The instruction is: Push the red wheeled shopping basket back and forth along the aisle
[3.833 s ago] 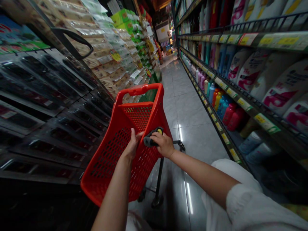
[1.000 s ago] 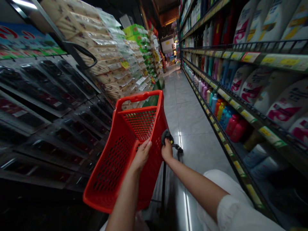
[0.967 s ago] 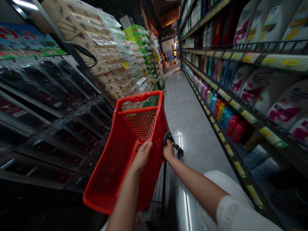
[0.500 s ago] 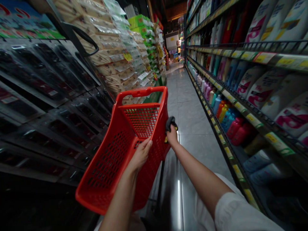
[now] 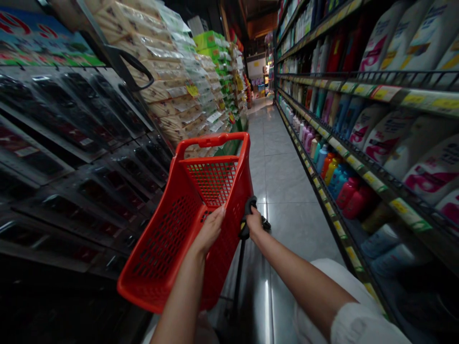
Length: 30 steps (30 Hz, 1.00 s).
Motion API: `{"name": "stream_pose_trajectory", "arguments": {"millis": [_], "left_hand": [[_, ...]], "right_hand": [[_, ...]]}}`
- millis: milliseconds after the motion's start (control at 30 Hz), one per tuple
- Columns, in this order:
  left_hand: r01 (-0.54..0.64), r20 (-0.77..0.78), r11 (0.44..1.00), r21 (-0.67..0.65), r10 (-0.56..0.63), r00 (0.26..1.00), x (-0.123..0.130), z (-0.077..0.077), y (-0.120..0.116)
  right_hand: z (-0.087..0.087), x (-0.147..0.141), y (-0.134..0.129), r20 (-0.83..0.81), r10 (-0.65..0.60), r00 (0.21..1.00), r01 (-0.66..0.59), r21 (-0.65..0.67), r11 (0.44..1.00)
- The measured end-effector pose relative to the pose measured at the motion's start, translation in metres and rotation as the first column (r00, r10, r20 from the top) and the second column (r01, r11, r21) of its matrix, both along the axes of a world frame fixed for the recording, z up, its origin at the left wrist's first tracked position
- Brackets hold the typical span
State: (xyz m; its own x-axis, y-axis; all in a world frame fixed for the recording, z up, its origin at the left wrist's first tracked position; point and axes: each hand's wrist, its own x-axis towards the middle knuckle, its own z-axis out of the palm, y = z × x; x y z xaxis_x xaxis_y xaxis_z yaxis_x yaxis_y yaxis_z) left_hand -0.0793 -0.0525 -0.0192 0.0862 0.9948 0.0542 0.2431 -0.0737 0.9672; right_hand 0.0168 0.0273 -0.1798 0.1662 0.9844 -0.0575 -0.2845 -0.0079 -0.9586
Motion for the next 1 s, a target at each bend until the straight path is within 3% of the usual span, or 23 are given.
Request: {"name": "stream_pose_trajectory", "arguments": {"millis": [133, 267, 467, 567, 633, 733, 800, 900, 1000], "left_hand": [[-0.001, 0.025, 1.000, 0.005, 0.001, 1.000, 0.002, -0.005, 0.008], [-0.020, 0.029, 1.000, 0.011, 0.020, 0.999, 0.002, -0.013, 0.018], [-0.191, 0.032, 0.980, -0.056, 0.193, 0.981, -0.008, -0.025, 0.029], [-0.180, 0.069, 0.978, -0.105, 0.188, 0.980, -0.011, -0.027, 0.031], [-0.189, 0.090, 0.971, -0.143, 0.203, 0.975, -0.011, -0.028, 0.032], [-0.173, 0.132, 0.968, -0.184, 0.198, 0.971, -0.009, -0.030, 0.032], [-0.071, 0.218, 0.980, -0.188, 0.113, 0.969, -0.009, -0.033, 0.033], [0.067, 0.366, 0.972, -0.224, 0.021, 0.930, -0.010, -0.038, 0.034], [0.024, 0.411, 0.932, -0.361, 0.136, 0.902, -0.014, -0.039, 0.033]], "right_hand": [[0.023, 0.009, 0.007, 0.019, 0.007, 1.000, -0.007, 0.025, 1.000], [0.031, 0.006, -0.010, 0.110, 0.102, 0.989, -0.095, -0.062, 0.994], [0.063, -0.005, -0.070, 0.304, 0.176, 0.936, -0.240, 0.190, 0.952], [0.082, -0.001, -0.090, 0.503, 0.130, 0.854, -0.303, 0.279, 0.911], [0.095, 0.006, -0.088, 0.656, 0.110, 0.747, -0.359, 0.259, 0.897], [0.116, 0.018, -0.059, 0.798, 0.073, 0.598, -0.365, 0.190, 0.911], [0.126, 0.024, -0.037, 0.817, 0.036, 0.575, -0.321, 0.185, 0.929], [0.127, 0.023, -0.029, 0.835, 0.000, 0.551, -0.274, 0.181, 0.945], [0.114, 0.018, -0.059, 0.895, -0.024, 0.445, -0.339, 0.194, 0.921]]}}
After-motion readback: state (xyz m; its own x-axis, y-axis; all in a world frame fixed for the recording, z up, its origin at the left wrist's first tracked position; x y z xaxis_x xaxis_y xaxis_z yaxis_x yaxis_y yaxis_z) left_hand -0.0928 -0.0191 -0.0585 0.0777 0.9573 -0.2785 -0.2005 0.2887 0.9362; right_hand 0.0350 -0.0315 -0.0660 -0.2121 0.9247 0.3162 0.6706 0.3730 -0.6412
